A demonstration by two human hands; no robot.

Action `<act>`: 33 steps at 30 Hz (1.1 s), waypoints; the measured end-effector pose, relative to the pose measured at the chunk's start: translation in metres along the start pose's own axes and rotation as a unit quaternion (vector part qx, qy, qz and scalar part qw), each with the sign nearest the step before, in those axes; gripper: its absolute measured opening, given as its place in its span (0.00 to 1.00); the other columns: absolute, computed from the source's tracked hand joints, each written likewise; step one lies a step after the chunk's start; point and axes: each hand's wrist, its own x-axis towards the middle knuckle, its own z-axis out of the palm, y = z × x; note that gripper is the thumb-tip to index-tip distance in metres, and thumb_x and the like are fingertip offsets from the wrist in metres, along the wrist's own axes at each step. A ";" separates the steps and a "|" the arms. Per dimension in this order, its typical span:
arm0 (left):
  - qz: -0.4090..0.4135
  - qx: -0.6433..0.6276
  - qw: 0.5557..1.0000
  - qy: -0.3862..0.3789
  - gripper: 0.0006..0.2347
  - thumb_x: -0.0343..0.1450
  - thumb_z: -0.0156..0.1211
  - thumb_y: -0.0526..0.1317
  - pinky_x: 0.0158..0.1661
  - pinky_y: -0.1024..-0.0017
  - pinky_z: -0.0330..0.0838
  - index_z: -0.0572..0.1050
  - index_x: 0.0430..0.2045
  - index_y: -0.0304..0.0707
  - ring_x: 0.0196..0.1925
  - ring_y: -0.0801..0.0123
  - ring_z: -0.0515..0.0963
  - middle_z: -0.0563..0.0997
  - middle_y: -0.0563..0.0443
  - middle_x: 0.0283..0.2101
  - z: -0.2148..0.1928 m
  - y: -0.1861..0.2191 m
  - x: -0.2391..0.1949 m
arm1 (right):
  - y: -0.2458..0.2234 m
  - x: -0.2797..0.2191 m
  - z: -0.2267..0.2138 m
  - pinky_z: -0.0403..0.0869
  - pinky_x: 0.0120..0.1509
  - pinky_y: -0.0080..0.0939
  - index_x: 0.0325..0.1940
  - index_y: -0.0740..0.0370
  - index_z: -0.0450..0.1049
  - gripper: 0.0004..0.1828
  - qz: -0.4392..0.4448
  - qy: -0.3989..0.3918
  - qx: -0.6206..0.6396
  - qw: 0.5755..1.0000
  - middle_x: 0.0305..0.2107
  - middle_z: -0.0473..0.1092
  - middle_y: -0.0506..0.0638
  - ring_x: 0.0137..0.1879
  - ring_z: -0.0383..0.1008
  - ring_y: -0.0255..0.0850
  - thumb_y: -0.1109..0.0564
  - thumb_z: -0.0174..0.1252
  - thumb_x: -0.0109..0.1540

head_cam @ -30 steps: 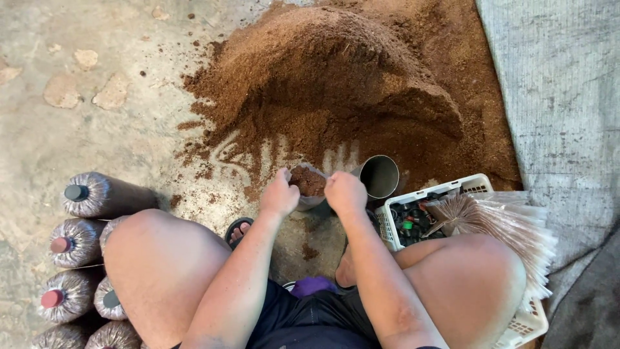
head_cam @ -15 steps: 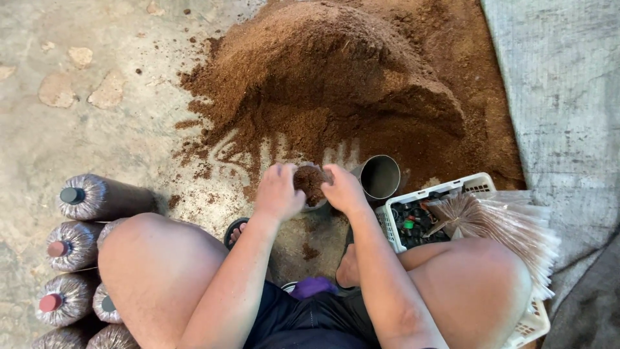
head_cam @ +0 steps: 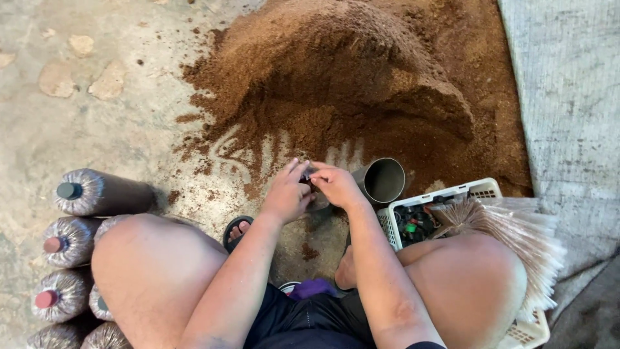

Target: The person scoops brown granular material from a large pile on the floor into a clear plastic bottle. They then secure the bottle with a black cap and place it with other filled bottles.

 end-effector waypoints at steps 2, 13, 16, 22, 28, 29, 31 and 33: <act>0.046 -0.030 0.997 0.052 0.04 0.68 0.66 0.44 0.66 0.59 0.63 0.85 0.28 0.50 0.71 0.52 0.65 0.75 0.52 0.63 0.032 -0.025 0.013 | 0.009 0.005 -0.001 0.71 0.69 0.64 0.50 0.59 0.82 0.12 -0.012 -0.002 0.006 1.000 0.68 0.65 0.54 0.71 0.64 0.64 0.58 0.58 0.65; 0.035 -0.108 0.985 0.128 0.03 0.65 0.68 0.45 0.60 0.71 0.71 0.83 0.23 0.54 0.58 0.73 0.80 0.87 0.63 0.43 0.100 -0.071 0.042 | 0.072 0.004 0.008 0.60 0.75 0.65 0.57 0.51 0.81 0.18 -0.126 0.017 0.127 0.984 0.69 0.61 0.65 0.74 0.57 0.65 0.49 0.61 0.65; 0.019 -0.152 0.981 0.123 0.02 0.65 0.69 0.43 0.60 0.71 0.71 0.84 0.23 0.52 0.56 0.72 0.81 0.88 0.62 0.41 0.079 -0.057 0.034 | 0.063 -0.005 0.003 0.57 0.78 0.59 0.80 0.49 0.55 0.56 -0.006 -0.014 0.244 0.970 0.71 0.47 0.79 0.78 0.46 0.69 0.55 0.78 0.52; 0.015 -0.154 0.979 0.130 0.02 0.64 0.69 0.45 0.59 0.73 0.72 0.85 0.22 0.55 0.55 0.76 0.81 0.88 0.66 0.39 0.095 -0.062 0.037 | 0.077 0.007 0.027 0.56 0.80 0.60 0.76 0.38 0.60 0.49 -0.018 0.002 0.048 0.999 0.75 0.48 0.67 0.78 0.50 0.63 0.41 0.74 0.54; 0.044 -0.109 0.980 0.159 0.02 0.66 0.68 0.42 0.59 0.72 0.73 0.85 0.26 0.49 0.55 0.72 0.81 0.88 0.61 0.39 0.104 -0.067 0.038 | 0.092 0.014 0.043 0.63 0.75 0.55 0.56 0.43 0.81 0.21 -0.036 0.058 0.082 0.994 0.72 0.57 0.61 0.75 0.58 0.62 0.53 0.69 0.58; 0.059 -0.101 0.978 0.170 0.03 0.67 0.67 0.42 0.59 0.71 0.74 0.84 0.27 0.48 0.55 0.70 0.81 0.88 0.59 0.40 0.104 -0.066 0.037 | 0.093 0.014 0.044 0.64 0.74 0.57 0.54 0.46 0.82 0.19 -0.036 0.068 0.098 0.992 0.72 0.59 0.61 0.74 0.59 0.62 0.54 0.69 0.59; 0.072 -0.093 0.976 0.181 0.03 0.69 0.66 0.42 0.59 0.70 0.74 0.83 0.28 0.47 0.56 0.68 0.81 0.87 0.58 0.41 0.106 -0.067 0.035 | 0.094 0.013 0.048 0.65 0.74 0.58 0.52 0.49 0.83 0.17 -0.035 0.076 0.116 0.990 0.71 0.60 0.61 0.74 0.59 0.63 0.55 0.68 0.59; 0.100 -0.093 0.970 0.199 0.04 0.70 0.66 0.41 0.59 0.68 0.74 0.83 0.28 0.44 0.55 0.64 0.82 0.87 0.54 0.41 0.108 -0.068 0.036 | 0.094 0.012 0.051 0.66 0.72 0.58 0.51 0.52 0.83 0.15 -0.035 0.097 0.136 0.985 0.71 0.60 0.60 0.73 0.60 0.63 0.59 0.66 0.60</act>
